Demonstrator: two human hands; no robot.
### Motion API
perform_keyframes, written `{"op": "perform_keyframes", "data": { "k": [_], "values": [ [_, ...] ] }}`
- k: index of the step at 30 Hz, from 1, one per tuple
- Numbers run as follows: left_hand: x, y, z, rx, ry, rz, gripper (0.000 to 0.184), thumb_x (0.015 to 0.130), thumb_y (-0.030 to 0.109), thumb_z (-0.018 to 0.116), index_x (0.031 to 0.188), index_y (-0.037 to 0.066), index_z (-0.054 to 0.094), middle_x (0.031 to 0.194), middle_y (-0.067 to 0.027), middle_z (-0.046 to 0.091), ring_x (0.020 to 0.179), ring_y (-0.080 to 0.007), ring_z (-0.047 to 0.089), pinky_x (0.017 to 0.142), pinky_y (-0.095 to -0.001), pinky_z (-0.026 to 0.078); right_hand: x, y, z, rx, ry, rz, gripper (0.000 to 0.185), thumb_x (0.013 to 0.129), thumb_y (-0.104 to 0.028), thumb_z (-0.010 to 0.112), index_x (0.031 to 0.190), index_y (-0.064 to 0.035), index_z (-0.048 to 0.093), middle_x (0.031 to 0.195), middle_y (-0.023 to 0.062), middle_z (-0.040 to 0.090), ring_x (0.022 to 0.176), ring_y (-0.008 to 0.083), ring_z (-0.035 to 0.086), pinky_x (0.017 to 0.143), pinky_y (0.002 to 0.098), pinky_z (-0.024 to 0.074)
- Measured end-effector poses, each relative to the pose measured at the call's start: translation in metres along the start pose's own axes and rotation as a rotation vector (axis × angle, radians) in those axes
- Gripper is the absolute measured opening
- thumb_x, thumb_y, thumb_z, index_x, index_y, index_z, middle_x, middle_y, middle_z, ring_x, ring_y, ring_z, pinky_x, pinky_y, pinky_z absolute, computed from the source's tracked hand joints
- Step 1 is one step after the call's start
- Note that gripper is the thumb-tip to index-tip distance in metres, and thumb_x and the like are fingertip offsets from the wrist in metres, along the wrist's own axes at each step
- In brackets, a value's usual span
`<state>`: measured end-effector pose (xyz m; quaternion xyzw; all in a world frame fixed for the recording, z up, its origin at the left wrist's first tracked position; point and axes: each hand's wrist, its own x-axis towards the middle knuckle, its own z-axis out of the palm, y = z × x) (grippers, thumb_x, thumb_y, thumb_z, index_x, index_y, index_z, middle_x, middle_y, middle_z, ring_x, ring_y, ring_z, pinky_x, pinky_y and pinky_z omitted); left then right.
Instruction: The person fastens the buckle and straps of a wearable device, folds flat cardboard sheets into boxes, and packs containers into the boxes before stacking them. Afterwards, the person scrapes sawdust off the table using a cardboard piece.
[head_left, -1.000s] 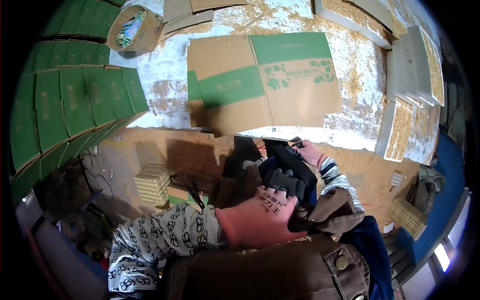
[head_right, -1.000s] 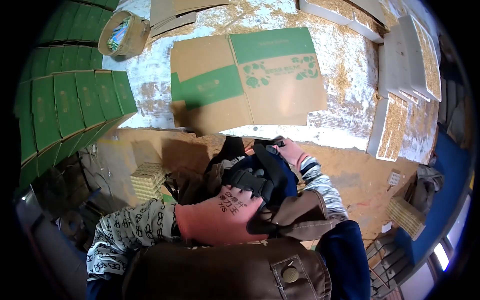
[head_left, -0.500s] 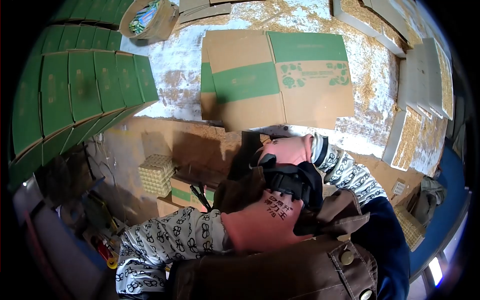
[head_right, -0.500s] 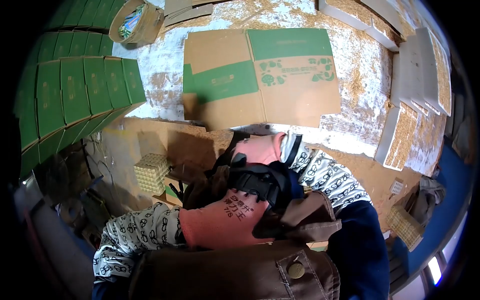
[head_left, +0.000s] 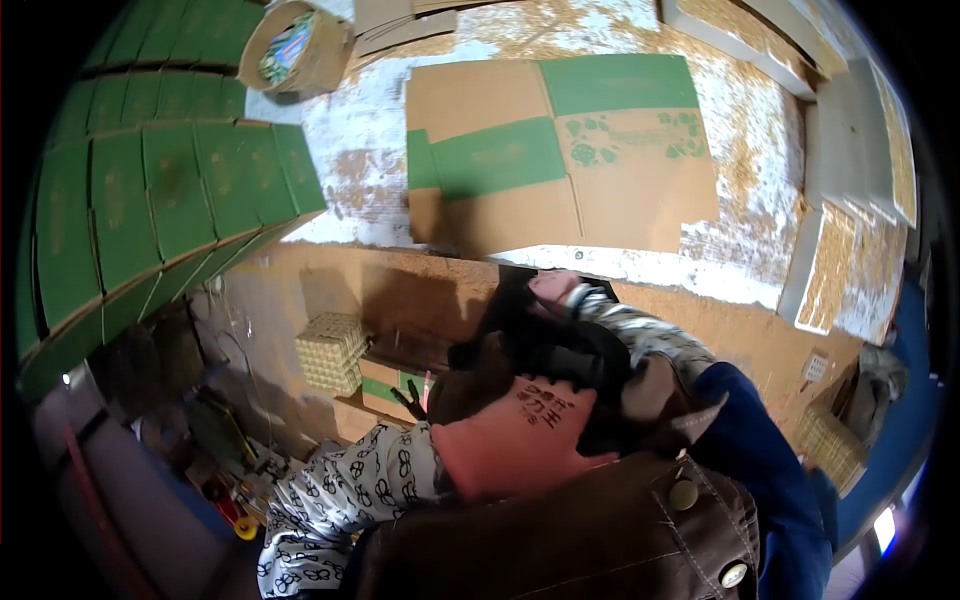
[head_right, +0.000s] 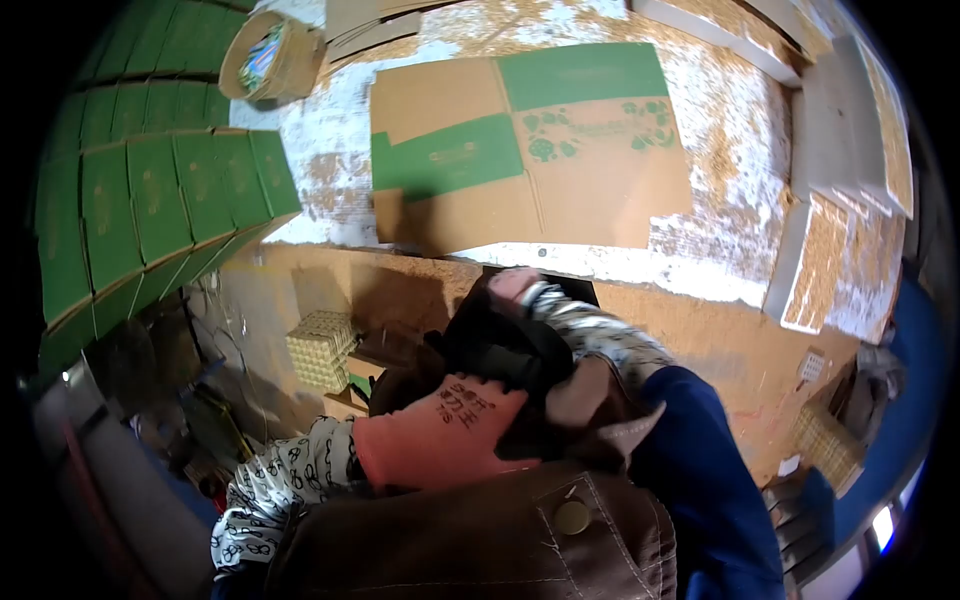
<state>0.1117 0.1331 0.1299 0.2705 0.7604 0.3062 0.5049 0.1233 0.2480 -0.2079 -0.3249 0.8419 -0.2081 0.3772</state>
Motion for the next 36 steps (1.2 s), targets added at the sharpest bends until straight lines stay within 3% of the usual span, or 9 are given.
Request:
{"op": "perform_keyframes", "data": {
  "k": [6,7,10,13,18,23,24,27,36],
  "values": [
    [0.064,-0.087,-0.023,-0.272,-0.116,0.209,0.041,0.091,0.037,0.052,0.096,-0.003,0.060,0.085,-0.0190,0.062,0.081,-0.0276,0.062,0.071,-0.0377,0.048,-0.188,0.080,-0.023,1.099,-0.083,0.562,0.054,0.090,-0.045,0.050,0.115,0.0026,0.057,0.099,0.0172,0.065,0.092,0.0259,0.062,0.085,0.0357,0.0478],
    [0.080,-0.115,-0.027,-0.100,-0.126,0.478,0.035,0.095,0.030,0.048,0.104,-0.003,0.058,0.090,-0.0166,0.061,0.084,-0.0228,0.060,0.073,-0.0343,0.046,-0.219,0.057,-0.043,0.836,-0.221,0.557,0.051,0.090,-0.041,0.053,0.117,0.0030,0.055,0.099,0.0161,0.065,0.091,0.0263,0.062,0.085,0.0364,0.0480],
    [0.065,-0.100,-0.057,-0.811,-0.046,-0.085,0.033,0.096,0.016,0.046,0.123,-0.003,0.050,0.112,-0.0156,0.057,0.106,-0.0207,0.054,0.092,-0.0284,0.042,-0.247,-0.040,-0.075,0.603,0.248,0.693,0.044,0.084,-0.021,0.064,0.122,-0.0015,0.051,0.095,0.0221,0.063,0.089,0.0349,0.062,0.078,0.0396,0.0494],
    [0.014,-0.115,-0.066,-0.250,0.324,0.342,0.036,0.096,0.013,0.044,0.129,-0.003,0.045,0.121,-0.0156,0.053,0.114,-0.0190,0.050,0.097,-0.0275,0.038,-0.273,-0.027,-0.031,0.645,0.773,0.852,0.038,0.081,-0.014,0.066,0.116,-0.0028,0.055,0.094,0.0237,0.063,0.087,0.0382,0.062,0.075,0.0403,0.0502],
    [-0.022,-0.175,-0.084,-0.600,0.386,-0.006,0.041,0.095,0.016,0.048,0.131,-0.003,0.042,0.124,-0.0138,0.053,0.114,-0.0196,0.051,0.097,-0.0293,0.040,-0.320,-0.011,0.009,0.905,0.424,1.072,0.038,0.079,-0.022,0.072,0.104,0.0048,0.060,0.090,0.0192,0.067,0.078,0.0229,0.067,0.068,0.0337,0.0513],
    [-0.034,-0.216,0.006,-1.527,0.351,-0.122,0.047,0.094,0.019,0.051,0.134,-0.002,0.038,0.126,-0.0120,0.052,0.114,-0.0202,0.051,0.098,-0.0311,0.041,-0.307,-0.025,-0.057,1.912,1.234,0.758,0.056,0.097,-0.046,0.036,0.114,0.0034,0.058,0.098,0.0113,0.066,0.087,0.0204,0.064,0.080,0.0304,0.0495],
    [-0.042,-0.218,0.018,-1.576,0.336,-0.126,0.048,0.094,0.020,0.052,0.135,-0.002,0.038,0.127,-0.0116,0.052,0.114,-0.0203,0.051,0.098,-0.0315,0.041,-0.318,-0.019,-0.055,1.705,0.981,0.815,0.059,0.099,-0.046,0.028,0.119,0.0014,0.056,0.099,0.0105,0.066,0.088,0.0202,0.064,0.086,0.0311,0.0487],
    [-0.007,-0.195,-0.002,-1.167,0.484,-0.328,0.041,0.091,0.015,0.057,0.126,-0.003,0.048,0.118,-0.0108,0.058,0.104,-0.0196,0.057,0.088,-0.0320,0.048,-0.274,-0.084,-0.126,0.869,0.289,0.733,0.052,0.089,-0.032,0.055,0.124,0.0056,0.050,0.102,0.0174,0.064,0.100,0.0219,0.061,0.092,0.0312,0.0450],
    [-0.001,-0.237,0.050,-0.145,0.775,-0.445,0.056,0.078,0.014,0.070,0.127,-0.001,0.047,0.119,-0.0121,0.058,0.107,-0.0202,0.055,0.092,-0.0309,0.045,-0.286,-0.075,-0.002,1.037,0.811,1.000,0.023,0.090,-0.015,0.057,0.100,0.0037,0.066,0.085,0.0130,0.069,0.078,0.0150,0.063,0.071,0.0284,0.0485]
  ]
}}
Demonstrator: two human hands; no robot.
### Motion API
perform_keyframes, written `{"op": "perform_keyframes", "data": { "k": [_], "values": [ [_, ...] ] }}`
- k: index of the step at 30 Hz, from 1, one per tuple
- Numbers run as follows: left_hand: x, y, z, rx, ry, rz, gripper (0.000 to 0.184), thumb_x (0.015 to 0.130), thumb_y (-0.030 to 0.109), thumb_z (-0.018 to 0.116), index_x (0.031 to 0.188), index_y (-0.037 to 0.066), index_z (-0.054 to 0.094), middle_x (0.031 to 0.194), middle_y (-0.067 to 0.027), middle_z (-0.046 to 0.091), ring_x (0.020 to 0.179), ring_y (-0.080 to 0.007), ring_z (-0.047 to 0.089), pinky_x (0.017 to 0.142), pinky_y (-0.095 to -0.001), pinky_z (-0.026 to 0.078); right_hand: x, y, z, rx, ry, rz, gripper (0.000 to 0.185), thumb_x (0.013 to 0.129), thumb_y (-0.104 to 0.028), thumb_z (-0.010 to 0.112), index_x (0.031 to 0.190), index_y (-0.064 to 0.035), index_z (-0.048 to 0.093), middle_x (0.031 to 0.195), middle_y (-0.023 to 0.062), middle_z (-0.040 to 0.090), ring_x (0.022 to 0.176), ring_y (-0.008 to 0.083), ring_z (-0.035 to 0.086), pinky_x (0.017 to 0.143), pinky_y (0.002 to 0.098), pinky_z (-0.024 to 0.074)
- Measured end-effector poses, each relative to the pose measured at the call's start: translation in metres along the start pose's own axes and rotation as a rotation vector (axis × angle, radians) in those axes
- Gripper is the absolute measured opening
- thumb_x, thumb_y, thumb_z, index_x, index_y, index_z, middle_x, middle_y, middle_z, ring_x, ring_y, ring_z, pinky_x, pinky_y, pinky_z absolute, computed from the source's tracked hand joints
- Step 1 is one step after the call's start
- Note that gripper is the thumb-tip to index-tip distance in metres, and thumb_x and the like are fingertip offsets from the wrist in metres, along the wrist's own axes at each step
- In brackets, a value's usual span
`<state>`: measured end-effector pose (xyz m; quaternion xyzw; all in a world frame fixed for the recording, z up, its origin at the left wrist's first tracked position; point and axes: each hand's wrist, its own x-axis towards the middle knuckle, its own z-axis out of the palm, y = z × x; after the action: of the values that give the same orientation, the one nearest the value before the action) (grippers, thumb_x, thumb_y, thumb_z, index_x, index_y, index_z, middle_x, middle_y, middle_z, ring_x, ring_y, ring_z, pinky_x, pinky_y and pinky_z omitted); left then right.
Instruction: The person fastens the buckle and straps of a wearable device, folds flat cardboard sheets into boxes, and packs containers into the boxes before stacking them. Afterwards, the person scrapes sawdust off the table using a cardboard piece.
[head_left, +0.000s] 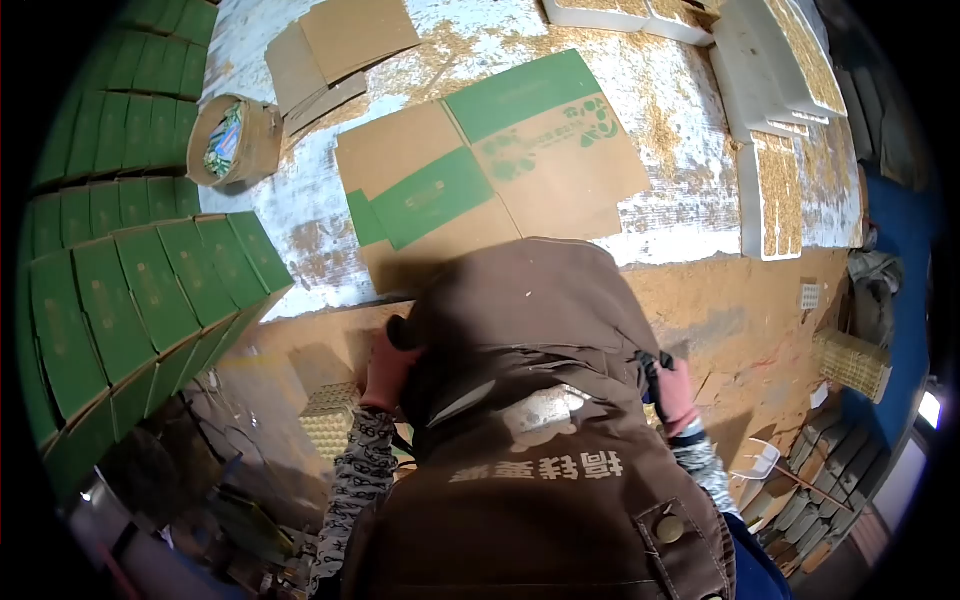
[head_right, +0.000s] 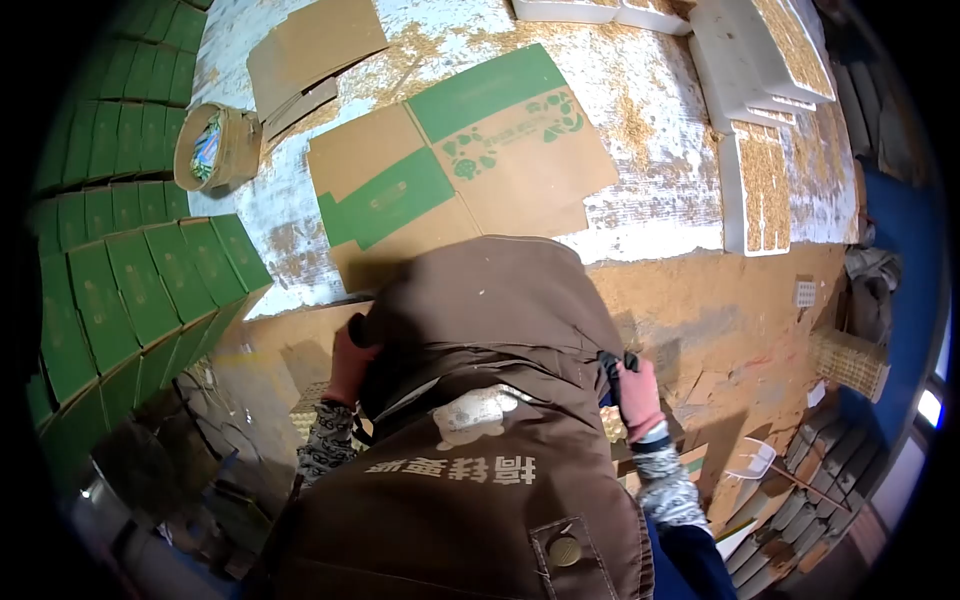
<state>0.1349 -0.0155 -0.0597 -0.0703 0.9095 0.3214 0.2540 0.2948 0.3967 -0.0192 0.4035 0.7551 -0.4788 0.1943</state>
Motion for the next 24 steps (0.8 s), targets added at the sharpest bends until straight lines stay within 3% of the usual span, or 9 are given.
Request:
{"op": "perform_keyframes", "data": {
  "k": [3,7,11,13,15,17,18,21,24],
  "values": [
    [0.016,-0.002,-0.008,-0.821,-0.684,-0.313,0.062,0.077,0.019,0.072,0.130,0.000,0.045,0.122,-0.0112,0.056,0.109,-0.0209,0.054,0.095,-0.0301,0.042,0.031,0.027,0.017,-0.020,0.066,0.012,0.029,0.089,-0.022,0.060,0.092,0.0054,0.066,0.075,0.0109,0.068,0.066,0.0160,0.060,0.061,0.0319,0.0476],
    [0.048,-0.003,0.035,-0.709,-0.822,-0.239,0.060,0.077,0.023,0.073,0.126,-0.002,0.048,0.120,-0.0119,0.058,0.105,-0.0211,0.056,0.090,-0.0299,0.044,0.027,0.077,-0.001,0.095,-0.035,0.110,0.032,0.087,-0.027,0.064,0.085,0.0054,0.067,0.066,0.0060,0.062,0.059,0.0130,0.058,0.055,0.0290,0.0455],
    [0.031,-0.077,0.062,-0.347,-0.383,-0.120,0.042,0.076,0.024,0.075,0.102,-0.007,0.063,0.098,-0.0164,0.068,0.088,-0.0198,0.064,0.077,-0.0318,0.050,0.036,0.075,0.019,0.054,-0.030,0.108,0.049,0.077,-0.030,0.073,0.100,0.0116,0.064,0.078,0.0199,0.066,0.073,0.0145,0.062,0.066,0.0325,0.0482],
    [0.021,-0.191,0.051,-0.320,-0.302,-0.221,0.038,0.074,0.020,0.076,0.100,-0.006,0.065,0.094,-0.0158,0.068,0.083,-0.0194,0.066,0.072,-0.0309,0.051,0.044,0.014,0.053,-0.357,0.204,0.095,0.069,0.064,-0.049,0.078,0.092,0.0120,0.063,0.087,0.0274,0.065,0.088,0.0338,0.066,0.073,0.0377,0.0501],
    [0.015,-0.146,0.035,-0.424,-0.252,-0.232,0.044,0.070,0.029,0.079,0.096,-0.005,0.065,0.091,-0.0186,0.068,0.083,-0.0245,0.067,0.074,-0.0367,0.052,0.046,0.001,0.063,-0.290,0.264,-0.053,0.063,0.064,-0.049,0.078,0.082,0.0104,0.065,0.084,0.0272,0.066,0.086,0.0387,0.065,0.070,0.0401,0.0513],
    [0.046,-0.120,0.071,-0.013,-0.088,-0.205,0.054,0.069,0.031,0.079,0.105,-0.005,0.060,0.099,-0.0221,0.065,0.090,-0.0310,0.064,0.081,-0.0389,0.050,0.040,-0.011,0.026,-0.414,0.123,0.129,0.043,0.072,-0.026,0.078,0.093,0.0079,0.062,0.081,0.0239,0.066,0.075,0.0206,0.066,0.065,0.0330,0.0505],
    [0.044,-0.077,0.074,-0.002,-0.041,-0.073,0.058,0.070,0.032,0.078,0.110,-0.006,0.058,0.100,-0.0233,0.064,0.092,-0.0324,0.063,0.083,-0.0393,0.048,0.025,0.007,0.013,0.046,0.039,0.161,0.047,0.071,-0.028,0.077,0.096,0.0086,0.061,0.083,0.0252,0.066,0.077,0.0181,0.066,0.068,0.0327,0.0512],
    [0.024,-0.010,0.036,-0.200,-0.061,-0.042,0.056,0.074,0.029,0.074,0.116,-0.002,0.054,0.103,-0.0200,0.064,0.096,-0.0316,0.062,0.087,-0.0379,0.046,0.048,0.140,0.032,-0.388,0.153,0.179,0.067,0.071,-0.051,0.070,0.098,0.0095,0.059,0.089,0.0286,0.064,0.089,0.0375,0.065,0.074,0.0425,0.0506],
    [0.013,-0.037,-0.003,-0.361,-0.006,-0.131,0.050,0.074,0.022,0.072,0.116,0.000,0.055,0.104,-0.0166,0.064,0.099,-0.0300,0.061,0.088,-0.0365,0.046,0.110,0.153,0.065,-0.435,0.316,0.174,0.053,0.075,-0.043,0.068,0.088,0.0077,0.062,0.085,0.0289,0.064,0.089,0.0404,0.063,0.070,0.0455,0.0493]
  ]
}}
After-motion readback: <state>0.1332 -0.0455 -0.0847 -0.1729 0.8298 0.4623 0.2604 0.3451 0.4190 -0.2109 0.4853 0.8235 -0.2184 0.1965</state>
